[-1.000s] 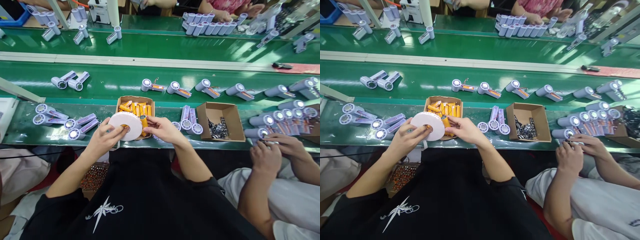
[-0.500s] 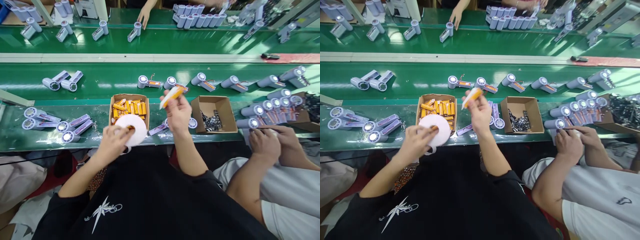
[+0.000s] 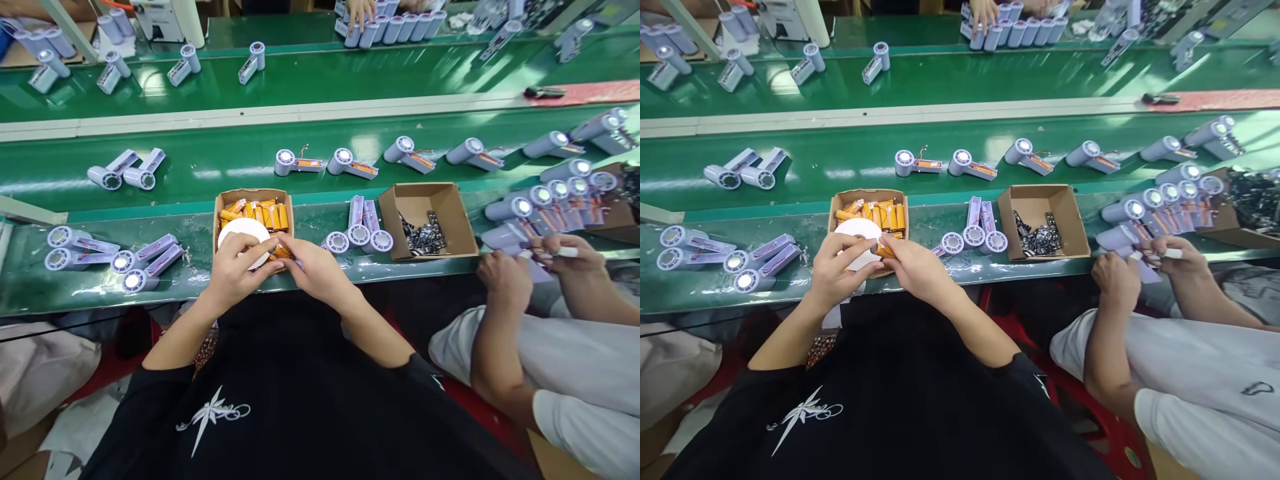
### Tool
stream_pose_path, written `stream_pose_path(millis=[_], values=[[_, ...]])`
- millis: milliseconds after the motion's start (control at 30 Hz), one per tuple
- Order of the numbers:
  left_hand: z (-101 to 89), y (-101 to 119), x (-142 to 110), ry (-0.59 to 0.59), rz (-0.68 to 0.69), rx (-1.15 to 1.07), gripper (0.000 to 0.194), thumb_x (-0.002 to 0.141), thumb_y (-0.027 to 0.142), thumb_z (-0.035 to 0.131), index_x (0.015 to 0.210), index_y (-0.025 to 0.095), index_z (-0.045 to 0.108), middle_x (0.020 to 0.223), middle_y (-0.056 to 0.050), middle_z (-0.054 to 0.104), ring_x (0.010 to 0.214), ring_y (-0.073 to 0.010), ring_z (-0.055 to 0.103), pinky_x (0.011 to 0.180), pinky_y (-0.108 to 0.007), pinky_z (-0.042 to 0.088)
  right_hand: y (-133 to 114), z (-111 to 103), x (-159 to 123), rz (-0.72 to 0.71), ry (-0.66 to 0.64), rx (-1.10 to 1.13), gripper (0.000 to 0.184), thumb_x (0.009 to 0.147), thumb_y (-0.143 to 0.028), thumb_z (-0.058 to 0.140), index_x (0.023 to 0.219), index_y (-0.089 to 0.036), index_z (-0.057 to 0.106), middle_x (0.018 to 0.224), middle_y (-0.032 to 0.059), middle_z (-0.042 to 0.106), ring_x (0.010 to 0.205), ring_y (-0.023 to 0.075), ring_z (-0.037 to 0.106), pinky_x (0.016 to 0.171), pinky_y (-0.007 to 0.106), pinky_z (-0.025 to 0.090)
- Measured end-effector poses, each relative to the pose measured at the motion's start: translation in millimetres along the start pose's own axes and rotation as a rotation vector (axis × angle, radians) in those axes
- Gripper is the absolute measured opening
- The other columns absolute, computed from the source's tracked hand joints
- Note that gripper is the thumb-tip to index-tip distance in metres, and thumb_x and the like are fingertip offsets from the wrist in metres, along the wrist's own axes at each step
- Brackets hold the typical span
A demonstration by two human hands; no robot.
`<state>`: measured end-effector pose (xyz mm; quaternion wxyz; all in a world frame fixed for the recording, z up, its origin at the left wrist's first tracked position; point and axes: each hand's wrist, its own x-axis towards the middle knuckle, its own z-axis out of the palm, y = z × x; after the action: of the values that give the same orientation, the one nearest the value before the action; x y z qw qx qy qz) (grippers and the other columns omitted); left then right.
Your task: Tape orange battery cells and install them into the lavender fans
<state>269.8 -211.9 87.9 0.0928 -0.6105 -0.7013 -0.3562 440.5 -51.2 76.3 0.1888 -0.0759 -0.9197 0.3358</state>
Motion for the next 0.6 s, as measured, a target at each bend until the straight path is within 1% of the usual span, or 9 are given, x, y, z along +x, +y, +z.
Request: stream_pose_path(millis=[133, 200, 300, 367, 433, 500, 600], values=[[-2.6, 2, 10, -0.07, 0.015, 0.018, 0.034, 0.107, 0.052, 0.072, 0.128, 0.028, 0.084, 0.1, -0.007, 0.071, 0.096, -0.024, 0.064, 0.092, -0.043, 0.055, -2, 1, 0, -0.056, 0.018, -0.051, 0.054, 0.112, -0.018, 0.051, 0.166, -0.019, 0.056, 0.154, 0.0164, 0.074, 0.145, 0.0308, 0.071, 0.124, 0.052, 0.061], [-5.8, 4, 13, -0.108, 0.026, 0.013, 0.031, 0.109, 0.048, 0.069, 0.125, 0.026, 0.085, 0.1, -0.007, 0.07, 0.095, -0.0243, 0.063, 0.091, -0.043, 0.054, -2, 1, 0, -0.073, 0.03, -0.063, 0.053, 0.112, -0.016, 0.049, 0.164, -0.017, 0.057, 0.152, 0.0177, 0.075, 0.145, 0.0306, 0.071, 0.124, 0.052, 0.061], [-10.5, 6, 16, -0.172, 0.043, 0.025, 0.028, 0.111, 0.041, 0.066, 0.123, 0.025, 0.085, 0.099, -0.008, 0.069, 0.094, -0.0246, 0.061, 0.087, -0.042, 0.053, 0, 1, 1, -0.073, 0.023, -0.067, 0.054, 0.109, -0.011, 0.048, 0.162, -0.017, 0.059, 0.152, 0.0177, 0.075, 0.146, 0.0307, 0.07, 0.124, 0.053, 0.06], [-13.5, 6, 17, -0.211, 0.068, 0.02, 0.022, 0.111, 0.035, 0.066, 0.116, 0.025, 0.085, 0.101, -0.008, 0.07, 0.094, -0.0239, 0.062, 0.086, -0.041, 0.053, 1, 0, 1, -0.058, 0.018, -0.073, 0.054, 0.108, -0.009, 0.048, 0.161, -0.017, 0.06, 0.153, 0.017, 0.075, 0.147, 0.0303, 0.069, 0.124, 0.053, 0.06], [-15.5, 4, 19, -0.209, 0.075, 0.013, 0.019, 0.111, 0.032, 0.066, 0.107, 0.026, 0.084, 0.105, -0.007, 0.072, 0.096, -0.0234, 0.063, 0.088, -0.04, 0.054, 3, 1, 0, -0.038, 0.016, -0.078, 0.052, 0.109, -0.011, 0.05, 0.159, -0.018, 0.061, 0.152, 0.0159, 0.075, 0.145, 0.0301, 0.071, 0.123, 0.051, 0.061], [-16.2, 0, 21, -0.187, 0.055, 0.003, 0.021, 0.112, 0.032, 0.064, 0.102, 0.025, 0.081, 0.108, -0.008, 0.074, 0.1, -0.0239, 0.066, 0.093, -0.041, 0.055, 5, 3, -2, -0.018, 0.01, -0.07, 0.049, 0.111, -0.016, 0.052, 0.159, -0.019, 0.062, 0.151, 0.015, 0.076, 0.141, 0.0305, 0.073, 0.12, 0.051, 0.063], [-15.3, -5, 23, -0.154, 0.027, -0.065, 0.026, 0.116, 0.035, 0.054, 0.105, 0.022, 0.074, 0.111, -0.009, 0.077, 0.105, -0.0239, 0.069, 0.097, -0.041, 0.056, 8, 5, -5, 0.015, -0.005, -0.037, 0.049, 0.112, -0.022, 0.056, 0.16, -0.021, 0.061, 0.149, 0.0143, 0.078, 0.134, 0.0315, 0.077, 0.116, 0.05, 0.065]])
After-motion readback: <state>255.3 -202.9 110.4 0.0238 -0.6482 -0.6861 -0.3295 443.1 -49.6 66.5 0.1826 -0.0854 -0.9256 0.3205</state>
